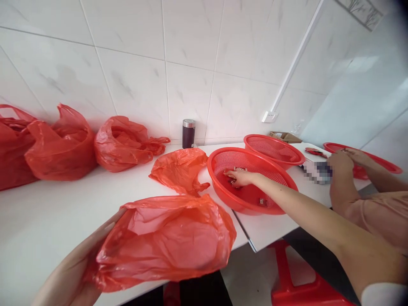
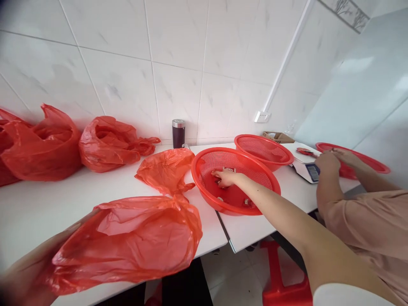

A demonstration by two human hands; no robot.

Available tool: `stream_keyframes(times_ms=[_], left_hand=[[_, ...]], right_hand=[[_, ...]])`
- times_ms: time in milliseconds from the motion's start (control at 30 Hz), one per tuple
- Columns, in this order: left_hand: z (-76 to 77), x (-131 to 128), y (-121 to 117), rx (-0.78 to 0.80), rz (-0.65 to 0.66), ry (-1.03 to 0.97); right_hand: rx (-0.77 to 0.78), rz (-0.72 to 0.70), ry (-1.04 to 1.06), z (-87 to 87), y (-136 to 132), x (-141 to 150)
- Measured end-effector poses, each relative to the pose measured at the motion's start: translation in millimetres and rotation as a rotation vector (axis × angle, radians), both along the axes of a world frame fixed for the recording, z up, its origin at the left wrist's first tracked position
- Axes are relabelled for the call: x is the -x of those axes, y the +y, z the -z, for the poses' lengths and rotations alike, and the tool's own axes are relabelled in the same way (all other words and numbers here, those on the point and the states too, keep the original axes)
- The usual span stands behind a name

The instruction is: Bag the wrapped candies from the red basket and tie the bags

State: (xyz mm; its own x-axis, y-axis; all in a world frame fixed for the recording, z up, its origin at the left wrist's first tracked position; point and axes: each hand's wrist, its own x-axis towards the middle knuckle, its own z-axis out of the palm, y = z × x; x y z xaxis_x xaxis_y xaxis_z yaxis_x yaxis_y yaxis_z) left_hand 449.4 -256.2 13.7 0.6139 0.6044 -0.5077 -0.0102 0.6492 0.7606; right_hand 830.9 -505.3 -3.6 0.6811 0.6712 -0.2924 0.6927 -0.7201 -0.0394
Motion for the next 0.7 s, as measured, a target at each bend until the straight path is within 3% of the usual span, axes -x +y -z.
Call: stream_keyframes(times_ms=[167,333,533,700], left_hand=[[4.7,2,-9,0.032,0.014,-0.032],[10.0,12,-13,0.044,0.063,-0.049],[12.0,15,-13,-0.004,0.060,-0.057],[6.2,11,-19,-0.027,0.054,-0.082]], right_hand=[[0.059,0.073,-0.010,1.3,2,1],[-0.021,0.102,-0.018,1.5,-3,4],[-0.166,0.140,0.042,-14.1,-11,-2],[-0.180,0.170,0.110,-25.8,-14,-2]])
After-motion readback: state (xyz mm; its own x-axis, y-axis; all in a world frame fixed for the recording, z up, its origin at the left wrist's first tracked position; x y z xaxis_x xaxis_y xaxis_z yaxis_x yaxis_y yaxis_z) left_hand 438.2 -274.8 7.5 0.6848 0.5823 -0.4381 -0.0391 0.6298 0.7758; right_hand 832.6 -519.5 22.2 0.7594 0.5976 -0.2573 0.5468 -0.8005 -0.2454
